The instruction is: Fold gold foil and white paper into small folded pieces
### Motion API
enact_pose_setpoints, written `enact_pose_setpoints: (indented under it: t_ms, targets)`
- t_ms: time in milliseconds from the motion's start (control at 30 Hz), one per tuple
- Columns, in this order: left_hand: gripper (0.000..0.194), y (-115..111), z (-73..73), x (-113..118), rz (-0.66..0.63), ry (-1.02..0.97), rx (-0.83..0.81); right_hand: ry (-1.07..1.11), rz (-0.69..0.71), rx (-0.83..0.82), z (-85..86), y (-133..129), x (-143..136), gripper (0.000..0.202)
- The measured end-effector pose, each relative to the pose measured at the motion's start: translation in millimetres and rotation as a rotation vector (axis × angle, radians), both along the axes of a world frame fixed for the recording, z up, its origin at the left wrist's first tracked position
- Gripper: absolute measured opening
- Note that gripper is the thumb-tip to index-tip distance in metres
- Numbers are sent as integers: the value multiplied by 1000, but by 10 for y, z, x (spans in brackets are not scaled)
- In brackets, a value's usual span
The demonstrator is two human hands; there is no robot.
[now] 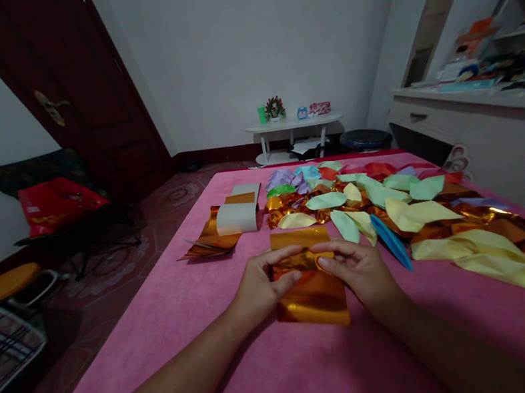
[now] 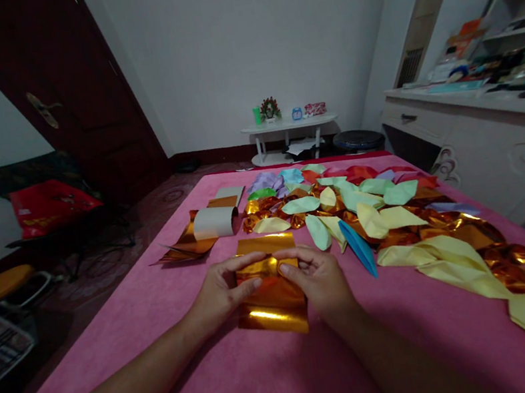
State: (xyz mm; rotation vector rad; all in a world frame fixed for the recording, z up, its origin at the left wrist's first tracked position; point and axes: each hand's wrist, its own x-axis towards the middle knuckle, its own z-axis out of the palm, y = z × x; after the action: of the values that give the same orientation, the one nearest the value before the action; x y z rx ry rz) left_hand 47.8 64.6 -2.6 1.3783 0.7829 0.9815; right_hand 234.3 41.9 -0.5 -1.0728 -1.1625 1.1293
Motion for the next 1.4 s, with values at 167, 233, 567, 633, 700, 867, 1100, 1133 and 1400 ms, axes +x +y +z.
enact_pose_setpoints:
  t_ms: [167, 233, 567, 633, 700, 867, 1100, 1133, 1400]
  targets:
    - [56, -14, 62, 5, 31, 14, 20, -38, 66, 50, 18, -18, -22, 30]
    - [55, -13, 71, 6, 22, -3, 19, -11, 121, 31, 15, -23, -27, 36]
    - [43, 2, 46, 20, 54, -77, -257, 154, 128, -108, -51, -4, -44, 39]
    - [53, 4, 49, 9, 17, -59, -240, 158, 113, -120, -40, -2, -37, 40]
    - [56, 12, 46, -3, -3, -23, -194, 170, 119, -137, -33, -1, -28, 42]
    - [50, 43, 24, -20, 38, 14, -125, 202, 183, -151, -75, 12, -8, 47]
    - [43, 30, 21, -7, 47, -11, -179, 78, 150, -58, -130, 44, 12, 36]
    - [40, 29, 15, -4, 52, -1, -171, 63, 147, -41, -124, 45, 13, 34]
    - [27, 50, -42, 9, 158, 151, 45, 46, 101, -53, -114, 46, 6, 28]
